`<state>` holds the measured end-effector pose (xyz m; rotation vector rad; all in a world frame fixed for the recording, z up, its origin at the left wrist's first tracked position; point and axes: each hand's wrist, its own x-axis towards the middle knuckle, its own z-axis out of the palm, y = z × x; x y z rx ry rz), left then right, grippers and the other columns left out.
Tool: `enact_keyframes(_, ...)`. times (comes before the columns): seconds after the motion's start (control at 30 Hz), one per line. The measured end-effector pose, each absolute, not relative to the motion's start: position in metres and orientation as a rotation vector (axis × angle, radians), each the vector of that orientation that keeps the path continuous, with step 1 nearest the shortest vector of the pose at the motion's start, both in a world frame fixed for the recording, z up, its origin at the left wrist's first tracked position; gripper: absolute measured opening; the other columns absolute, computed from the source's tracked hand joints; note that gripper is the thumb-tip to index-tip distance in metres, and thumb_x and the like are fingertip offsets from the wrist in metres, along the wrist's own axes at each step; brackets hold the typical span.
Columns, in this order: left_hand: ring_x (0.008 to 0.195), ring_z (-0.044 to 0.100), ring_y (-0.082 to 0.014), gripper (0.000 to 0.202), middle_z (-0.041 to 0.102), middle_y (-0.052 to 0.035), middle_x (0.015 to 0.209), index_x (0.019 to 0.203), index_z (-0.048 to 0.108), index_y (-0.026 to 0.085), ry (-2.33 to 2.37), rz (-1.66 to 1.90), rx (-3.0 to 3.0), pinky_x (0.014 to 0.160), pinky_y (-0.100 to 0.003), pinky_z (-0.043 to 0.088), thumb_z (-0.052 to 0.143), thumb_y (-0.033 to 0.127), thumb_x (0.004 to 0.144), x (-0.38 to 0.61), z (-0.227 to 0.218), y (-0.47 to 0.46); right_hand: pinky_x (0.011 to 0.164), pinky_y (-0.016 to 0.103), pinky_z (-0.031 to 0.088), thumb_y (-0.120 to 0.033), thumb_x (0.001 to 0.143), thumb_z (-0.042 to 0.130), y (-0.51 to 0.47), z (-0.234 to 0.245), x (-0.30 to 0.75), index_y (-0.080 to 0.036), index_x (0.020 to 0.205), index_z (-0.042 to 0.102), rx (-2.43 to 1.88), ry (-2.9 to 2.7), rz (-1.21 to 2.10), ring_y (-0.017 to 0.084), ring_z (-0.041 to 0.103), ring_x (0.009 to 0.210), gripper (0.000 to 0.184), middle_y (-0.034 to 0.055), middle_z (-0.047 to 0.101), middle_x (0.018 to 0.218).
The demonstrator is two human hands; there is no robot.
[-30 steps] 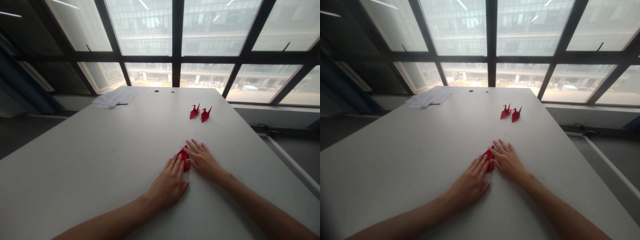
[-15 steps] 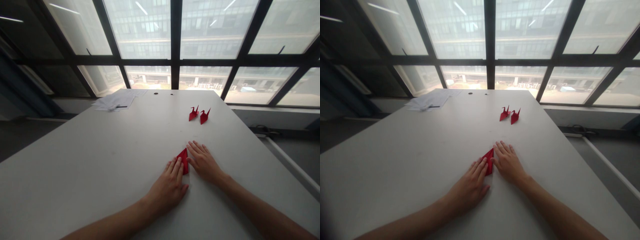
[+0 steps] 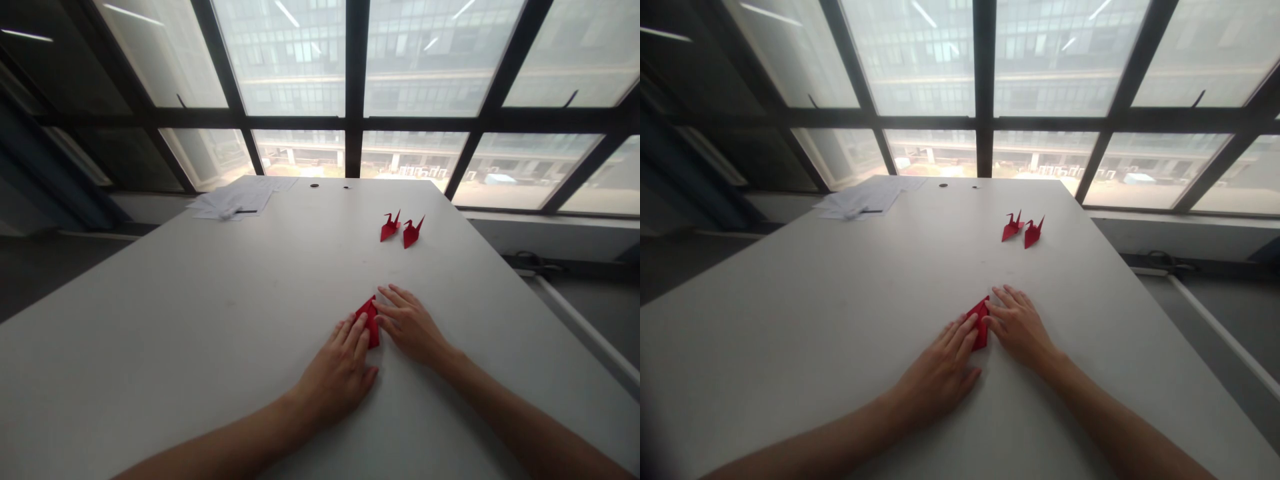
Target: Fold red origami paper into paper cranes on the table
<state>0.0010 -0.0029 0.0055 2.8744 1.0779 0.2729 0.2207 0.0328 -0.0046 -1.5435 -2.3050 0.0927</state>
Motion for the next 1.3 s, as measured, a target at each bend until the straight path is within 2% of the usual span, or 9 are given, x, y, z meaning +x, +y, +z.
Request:
enact_keyframes(0.13,0.147,0.025,-0.0291,0.067,0.027,-0.0136,0.159,0.153,0.027,0.014,1.07,0.289,2.872,0.12,-0.045,0.026,0.047,0.043,0.096,0.0,0.01,-0.002,0.114,0.054,0.033,-0.045,0.098,0.046,0.032,-0.003,0.221,-0.028,0.129,0.065,-1.555,-2.317,0.083,0.031,0.036,0.142,0.04,0.0075,0.047,0.15)
enact_keyframes(0.27,0.147,0.026,-0.0294,0.065,0.031,-0.0139,0.158,0.152,0.03,0.012,1.046,0.283,2.904,0.12,-0.045,0.025,0.044,0.044,0.097,-0.001,0.006,-0.001,0.115,0.052,0.032,-0.044,0.099,0.046,0.03,0.002,0.218,-0.027,0.131,0.062,-1.558,-2.301,0.091,0.029,0.039,0.14,0.04,0.0074,0.049,0.149)
enact_keyframes(0.37,0.147,0.026,-0.0285,0.064,0.033,-0.0136,0.157,0.152,0.032,0.013,1.055,0.314,2.901,0.121,-0.044,0.024,0.042,0.045,0.098,-0.001,0.005,-0.001,0.116,0.052,0.029,-0.041,0.099,0.045,0.029,0.005,0.215,-0.03,0.137,0.057,-1.52,-2.336,0.089,0.028,0.032,0.144,0.041,0.0058,0.04,0.155)
enact_keyframes(0.47,0.147,0.027,-0.0282,0.062,0.034,-0.0131,0.156,0.151,0.034,0.014,1.061,0.316,2.889,0.12,-0.044,0.025,0.039,0.047,0.098,0.0,0.006,-0.002,0.116,0.061,0.02,-0.045,0.1,0.041,0.031,0.001,0.214,-0.033,0.143,0.048,-1.561,-2.399,0.075,0.032,0.019,0.149,0.046,0.0055,0.026,0.161)
enact_keyframes(0.6,0.146,0.029,-0.0294,0.062,0.037,-0.0145,0.155,0.149,0.036,0.011,1.071,0.276,2.886,0.12,-0.044,0.025,0.039,0.047,0.098,0.001,0.007,-0.002,0.111,0.072,0.01,-0.051,0.101,0.033,0.037,-0.005,0.216,-0.031,0.148,0.04,-1.759,-2.305,0.029,0.036,0.011,0.15,0.052,0.0087,0.021,0.162)
enact_keyframes(0.67,0.146,0.028,-0.0298,0.063,0.036,-0.0149,0.155,0.15,0.036,0.011,1.076,0.266,2.885,0.12,-0.044,0.025,0.039,0.047,0.098,0.0,0.006,-0.002,0.112,0.07,0.011,-0.05,0.101,0.031,0.039,-0.004,0.218,-0.028,0.15,0.037,-1.757,-2.288,0.046,0.034,0.011,0.15,0.054,0.0092,0.02,0.162)
enact_keyframes(0.83,0.148,0.024,-0.0283,0.063,0.032,-0.0133,0.157,0.152,0.031,0.013,1.061,0.286,2.886,0.121,-0.044,0.023,0.038,0.047,0.099,0.0,0.004,-0.001,0.12,0.057,0.013,-0.038,0.103,0.029,0.034,0.003,0.222,-0.025,0.155,0.023,-1.419,-2.545,0.227,0.022,0.014,0.151,0.054,0.0046,0.024,0.161)
enact_keyframes(1.1,0.148,0.023,-0.0304,0.063,0.029,-0.0154,0.158,0.151,0.033,0.011,1.062,0.214,2.898,0.121,-0.046,0.023,0.046,0.041,0.096,0.0,0.006,-0.001,0.12,0.057,0.011,-0.047,0.1,0.034,0.03,0.006,0.22,-0.02,0.156,0.019,-1.433,-2.531,0.279,0.023,0.012,0.151,0.064,0.0073,0.021,0.161)
enact_keyframes(1.3,0.148,0.024,-0.03,0.068,0.026,-0.0158,0.159,0.153,0.026,0.011,1.054,0.301,2.854,0.12,-0.047,0.025,0.048,0.04,0.096,-0.001,0.001,0.0,0.12,0.058,0.008,-0.048,0.099,0.038,0.032,0.004,0.222,-0.022,0.157,0.011,-1.392,-2.583,0.31,0.026,0.01,0.151,0.069,0.0071,0.016,0.162)
